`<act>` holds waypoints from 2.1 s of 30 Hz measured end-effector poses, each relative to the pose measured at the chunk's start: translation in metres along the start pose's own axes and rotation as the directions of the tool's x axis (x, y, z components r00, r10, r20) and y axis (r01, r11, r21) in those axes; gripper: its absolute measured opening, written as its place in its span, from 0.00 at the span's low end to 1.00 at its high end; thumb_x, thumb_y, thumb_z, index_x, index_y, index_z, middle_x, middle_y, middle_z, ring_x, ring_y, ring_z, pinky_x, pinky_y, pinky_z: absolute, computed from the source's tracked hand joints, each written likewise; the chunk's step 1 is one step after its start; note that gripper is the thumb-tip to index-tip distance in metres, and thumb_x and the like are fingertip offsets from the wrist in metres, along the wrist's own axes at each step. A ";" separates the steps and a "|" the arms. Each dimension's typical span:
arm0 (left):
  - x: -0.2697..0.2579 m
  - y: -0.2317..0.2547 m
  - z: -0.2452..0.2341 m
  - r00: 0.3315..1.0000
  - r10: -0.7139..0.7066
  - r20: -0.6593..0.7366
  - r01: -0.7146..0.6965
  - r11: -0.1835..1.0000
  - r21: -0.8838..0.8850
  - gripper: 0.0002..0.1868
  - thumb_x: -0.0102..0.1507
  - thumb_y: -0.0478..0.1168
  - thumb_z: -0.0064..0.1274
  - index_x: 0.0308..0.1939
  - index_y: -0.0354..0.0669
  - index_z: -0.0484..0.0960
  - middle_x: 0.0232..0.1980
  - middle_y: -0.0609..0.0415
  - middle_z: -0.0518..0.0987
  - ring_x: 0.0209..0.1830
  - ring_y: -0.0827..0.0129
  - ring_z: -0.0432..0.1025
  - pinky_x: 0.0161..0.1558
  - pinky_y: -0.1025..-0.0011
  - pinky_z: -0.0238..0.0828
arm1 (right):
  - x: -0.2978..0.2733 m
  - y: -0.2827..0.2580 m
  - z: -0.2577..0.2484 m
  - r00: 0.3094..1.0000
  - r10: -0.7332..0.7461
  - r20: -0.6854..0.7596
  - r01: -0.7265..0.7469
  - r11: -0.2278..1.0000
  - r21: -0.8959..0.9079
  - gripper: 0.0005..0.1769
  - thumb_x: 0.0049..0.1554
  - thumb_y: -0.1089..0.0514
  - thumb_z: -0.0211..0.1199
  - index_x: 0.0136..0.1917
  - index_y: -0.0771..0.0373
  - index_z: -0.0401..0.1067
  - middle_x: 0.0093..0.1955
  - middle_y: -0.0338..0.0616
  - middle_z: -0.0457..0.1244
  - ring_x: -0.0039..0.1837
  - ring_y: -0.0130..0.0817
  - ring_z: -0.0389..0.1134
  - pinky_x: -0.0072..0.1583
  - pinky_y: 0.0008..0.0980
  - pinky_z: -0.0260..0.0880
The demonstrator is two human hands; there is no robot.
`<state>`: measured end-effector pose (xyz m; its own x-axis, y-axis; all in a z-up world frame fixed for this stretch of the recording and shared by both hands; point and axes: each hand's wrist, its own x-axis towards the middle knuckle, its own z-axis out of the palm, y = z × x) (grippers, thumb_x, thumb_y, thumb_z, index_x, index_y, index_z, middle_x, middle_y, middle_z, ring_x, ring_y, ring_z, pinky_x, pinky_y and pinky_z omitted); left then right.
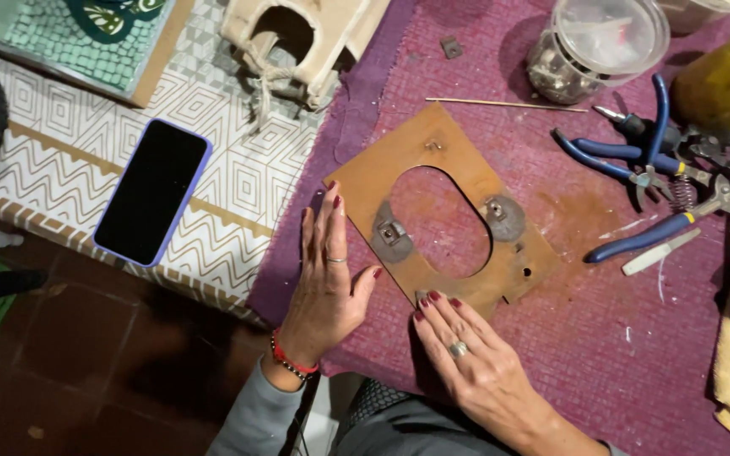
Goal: Sanding a wooden board with a cutout using a piece of sandpaper.
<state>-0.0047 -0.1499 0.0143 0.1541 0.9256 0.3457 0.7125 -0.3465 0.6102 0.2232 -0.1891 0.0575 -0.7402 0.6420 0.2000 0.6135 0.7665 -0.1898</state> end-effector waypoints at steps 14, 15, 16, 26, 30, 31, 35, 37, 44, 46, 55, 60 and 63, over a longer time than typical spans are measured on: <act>0.003 0.002 -0.001 0.996 -0.004 -0.091 -0.005 0.995 -0.104 0.57 0.57 0.21 0.52 0.79 0.33 0.29 0.83 0.24 0.40 0.84 0.33 0.53 0.82 0.48 0.51 | 0.031 -0.003 0.005 0.998 -0.049 -0.031 0.048 0.999 -0.020 0.27 0.59 0.57 0.51 0.67 0.74 0.65 0.72 0.58 0.61 0.77 0.49 0.60 0.75 0.45 0.57; 0.002 0.001 -0.001 0.996 -0.005 -0.090 -0.003 0.996 -0.091 0.57 0.57 0.22 0.52 0.79 0.32 0.28 0.83 0.23 0.40 0.83 0.32 0.53 0.83 0.47 0.48 | 0.026 -0.004 0.000 0.999 -0.030 -0.014 0.030 0.999 -0.014 0.27 0.58 0.57 0.51 0.68 0.74 0.65 0.74 0.58 0.60 0.77 0.48 0.59 0.75 0.44 0.56; 0.002 0.002 -0.001 0.996 -0.005 -0.091 -0.004 0.996 -0.093 0.57 0.57 0.22 0.52 0.79 0.32 0.28 0.83 0.23 0.40 0.83 0.32 0.53 0.83 0.47 0.48 | 0.023 -0.004 0.001 0.999 -0.030 -0.013 0.030 0.999 -0.016 0.27 0.58 0.57 0.51 0.68 0.74 0.65 0.74 0.58 0.60 0.77 0.48 0.59 0.75 0.44 0.56; 0.002 0.002 -0.001 0.995 -0.008 -0.098 0.003 0.998 -0.055 0.55 0.58 0.23 0.52 0.79 0.31 0.28 0.82 0.23 0.42 0.83 0.32 0.52 0.83 0.48 0.48 | 0.044 -0.005 0.022 0.996 -0.034 -0.084 0.030 0.998 -0.049 0.24 0.59 0.58 0.52 0.65 0.75 0.67 0.70 0.58 0.63 0.74 0.51 0.63 0.73 0.46 0.60; 0.002 0.002 0.001 0.994 -0.007 -0.105 0.002 0.999 -0.050 0.56 0.56 0.23 0.52 0.79 0.30 0.30 0.82 0.23 0.42 0.83 0.33 0.53 0.83 0.47 0.48 | 0.042 -0.005 0.025 0.996 -0.036 -0.079 0.031 0.997 -0.066 0.24 0.59 0.59 0.52 0.65 0.75 0.68 0.69 0.59 0.64 0.74 0.50 0.63 0.73 0.46 0.60; 0.002 0.003 0.001 0.995 -0.007 -0.102 0.002 0.999 -0.050 0.56 0.56 0.23 0.52 0.79 0.30 0.30 0.82 0.23 0.42 0.83 0.33 0.53 0.83 0.47 0.48 | 0.037 -0.007 0.022 0.996 -0.033 -0.080 0.028 0.998 -0.065 0.24 0.59 0.59 0.52 0.65 0.75 0.68 0.69 0.59 0.64 0.74 0.50 0.63 0.73 0.46 0.60; 0.003 0.003 0.000 0.996 -0.003 -0.093 0.003 1.000 0.005 0.54 0.57 0.23 0.51 0.78 0.28 0.31 0.82 0.22 0.42 0.83 0.33 0.54 0.82 0.47 0.48 | 0.020 -0.011 0.010 0.999 -0.017 -0.039 0.015 0.999 -0.051 0.27 0.59 0.58 0.51 0.67 0.76 0.65 0.72 0.61 0.61 0.76 0.50 0.60 0.75 0.45 0.57; 0.004 0.002 0.001 0.995 0.008 -0.097 -0.006 1.000 0.017 0.54 0.57 0.23 0.50 0.78 0.28 0.31 0.82 0.22 0.42 0.83 0.33 0.52 0.83 0.46 0.46 | 0.012 -0.013 0.007 0.999 -0.018 -0.027 0.017 0.999 -0.052 0.27 0.58 0.58 0.51 0.67 0.76 0.65 0.72 0.62 0.61 0.76 0.50 0.60 0.75 0.45 0.58; 0.004 0.004 0.004 0.998 -0.012 -0.068 0.016 0.997 0.069 0.70 0.55 0.48 0.76 0.79 0.29 0.34 0.83 0.26 0.42 0.82 0.32 0.53 0.82 0.49 0.52 | -0.022 -0.018 0.009 1.000 0.019 -0.016 -0.020 0.994 -0.108 0.27 0.58 0.59 0.52 0.68 0.75 0.66 0.73 0.60 0.61 0.75 0.49 0.62 0.75 0.44 0.58; 0.003 0.005 0.004 0.998 -0.009 -0.067 0.015 0.996 0.092 0.72 0.53 0.50 0.78 0.79 0.28 0.34 0.83 0.25 0.43 0.82 0.29 0.52 0.82 0.47 0.50 | -0.031 -0.020 0.008 1.000 0.029 -0.010 -0.030 0.996 -0.082 0.28 0.58 0.59 0.52 0.68 0.75 0.65 0.73 0.60 0.60 0.76 0.49 0.61 0.75 0.44 0.58; 0.007 0.006 0.003 0.999 -0.004 -0.048 0.007 0.997 0.071 0.72 0.52 0.46 0.78 0.77 0.24 0.34 0.82 0.22 0.43 0.81 0.34 0.59 0.82 0.49 0.51 | -0.052 -0.015 0.013 1.000 0.028 -0.008 -0.028 0.999 -0.023 0.27 0.58 0.58 0.53 0.68 0.74 0.65 0.73 0.60 0.60 0.76 0.52 0.60 0.75 0.48 0.58; 0.003 0.007 0.004 0.997 0.010 -0.072 -0.002 0.994 0.114 0.73 0.53 0.49 0.78 0.78 0.26 0.33 0.82 0.22 0.44 0.80 0.34 0.60 0.81 0.48 0.53 | -0.023 -0.019 0.008 0.999 0.046 -0.023 -0.047 0.998 -0.035 0.27 0.59 0.59 0.51 0.68 0.76 0.65 0.73 0.61 0.60 0.76 0.50 0.60 0.75 0.44 0.58; 0.003 0.006 0.004 0.997 0.018 -0.073 -0.009 0.994 0.110 0.73 0.53 0.48 0.78 0.79 0.26 0.32 0.82 0.22 0.43 0.80 0.34 0.60 0.81 0.48 0.55 | -0.008 -0.021 0.009 0.997 0.059 -0.039 -0.060 0.998 -0.033 0.25 0.59 0.58 0.52 0.66 0.75 0.66 0.70 0.60 0.62 0.74 0.51 0.62 0.74 0.46 0.58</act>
<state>0.0029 -0.1482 0.0162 0.1161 0.9058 0.4075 0.7822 -0.3363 0.5246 0.2136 -0.2103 0.0518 -0.6914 0.6862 0.2260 0.6657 0.7267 -0.1699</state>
